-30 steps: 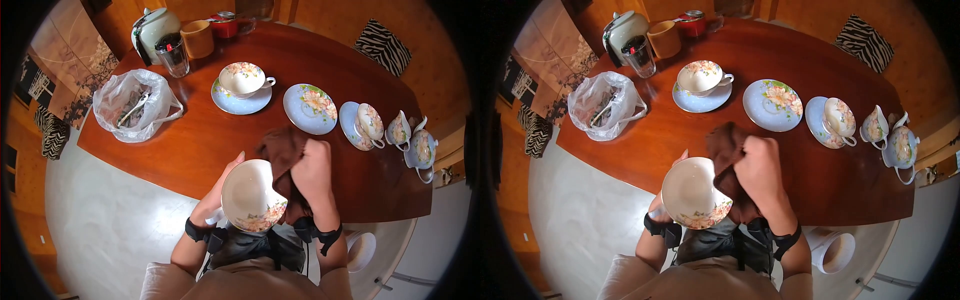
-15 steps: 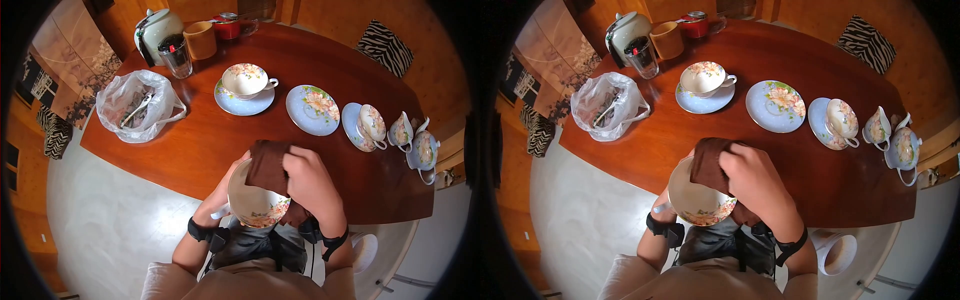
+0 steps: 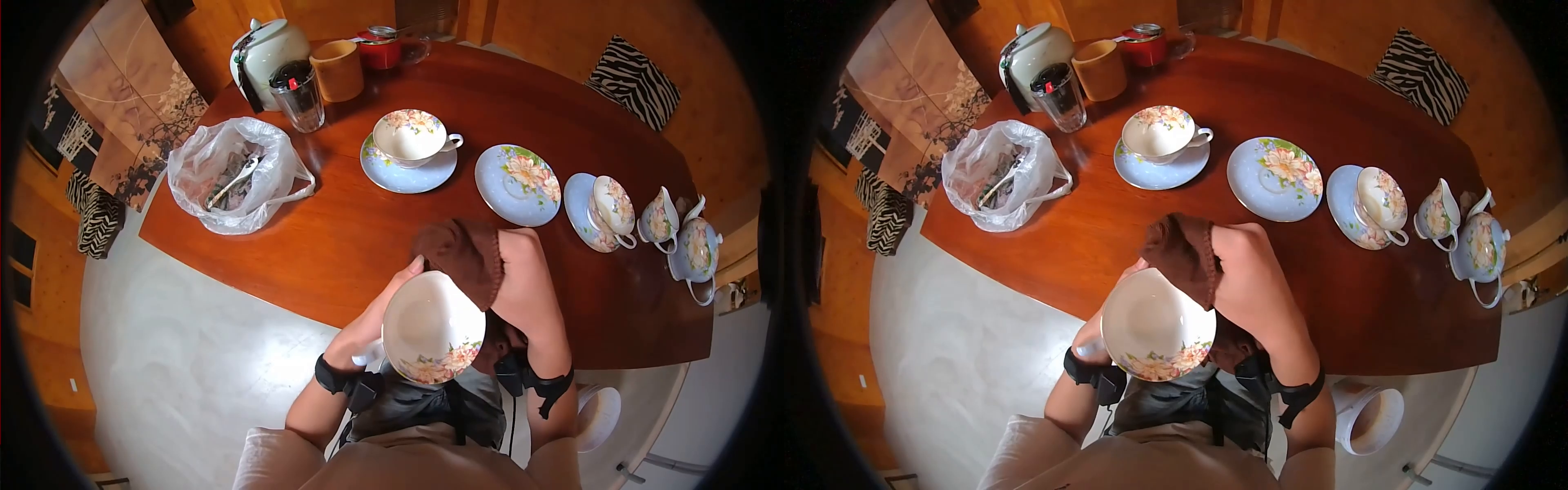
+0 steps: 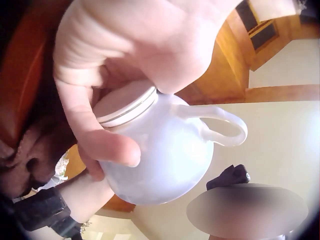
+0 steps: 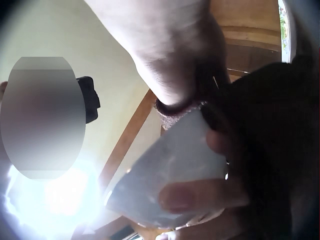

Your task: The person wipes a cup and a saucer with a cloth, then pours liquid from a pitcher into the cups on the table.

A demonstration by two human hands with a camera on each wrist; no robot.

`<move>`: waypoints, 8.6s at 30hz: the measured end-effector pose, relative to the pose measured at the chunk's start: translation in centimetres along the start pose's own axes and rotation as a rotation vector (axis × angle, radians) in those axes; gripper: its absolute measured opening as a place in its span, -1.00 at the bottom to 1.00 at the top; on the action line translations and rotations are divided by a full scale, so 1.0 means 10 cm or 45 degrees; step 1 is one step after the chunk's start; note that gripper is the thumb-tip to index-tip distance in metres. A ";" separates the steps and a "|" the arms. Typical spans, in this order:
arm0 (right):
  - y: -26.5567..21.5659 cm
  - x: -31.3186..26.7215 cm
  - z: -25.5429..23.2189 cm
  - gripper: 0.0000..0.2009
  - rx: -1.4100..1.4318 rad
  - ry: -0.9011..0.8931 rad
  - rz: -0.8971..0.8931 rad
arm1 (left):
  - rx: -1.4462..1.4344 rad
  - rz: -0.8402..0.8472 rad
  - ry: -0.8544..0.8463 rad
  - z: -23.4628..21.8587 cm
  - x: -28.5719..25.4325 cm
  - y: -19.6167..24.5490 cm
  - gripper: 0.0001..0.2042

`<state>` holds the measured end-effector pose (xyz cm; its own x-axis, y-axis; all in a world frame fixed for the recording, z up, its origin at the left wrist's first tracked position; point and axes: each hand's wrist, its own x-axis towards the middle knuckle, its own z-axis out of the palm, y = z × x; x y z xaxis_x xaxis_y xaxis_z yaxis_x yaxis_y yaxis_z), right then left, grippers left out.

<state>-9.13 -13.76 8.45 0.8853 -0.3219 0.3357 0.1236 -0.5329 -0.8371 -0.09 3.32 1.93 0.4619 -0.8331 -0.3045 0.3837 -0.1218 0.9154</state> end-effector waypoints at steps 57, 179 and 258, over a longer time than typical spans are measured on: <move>0.17 -0.14 0.03 -0.76 -0.168 0.308 -0.116 | -0.295 -0.190 0.183 0.13 0.05 0.08 -0.51; 0.72 -0.78 0.03 -0.69 -0.384 0.276 0.278 | -0.558 0.279 -0.355 -0.12 0.16 -0.04 0.01; 0.58 -0.98 0.11 -0.47 -0.270 0.180 0.028 | -0.188 0.618 -0.002 -0.25 0.24 -0.02 0.04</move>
<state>-16.58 -12.90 -0.17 0.8134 -0.4335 0.3879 -0.0047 -0.6718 -0.7407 2.90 2.69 0.38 0.6139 -0.7755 0.1474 0.2338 0.3570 0.9044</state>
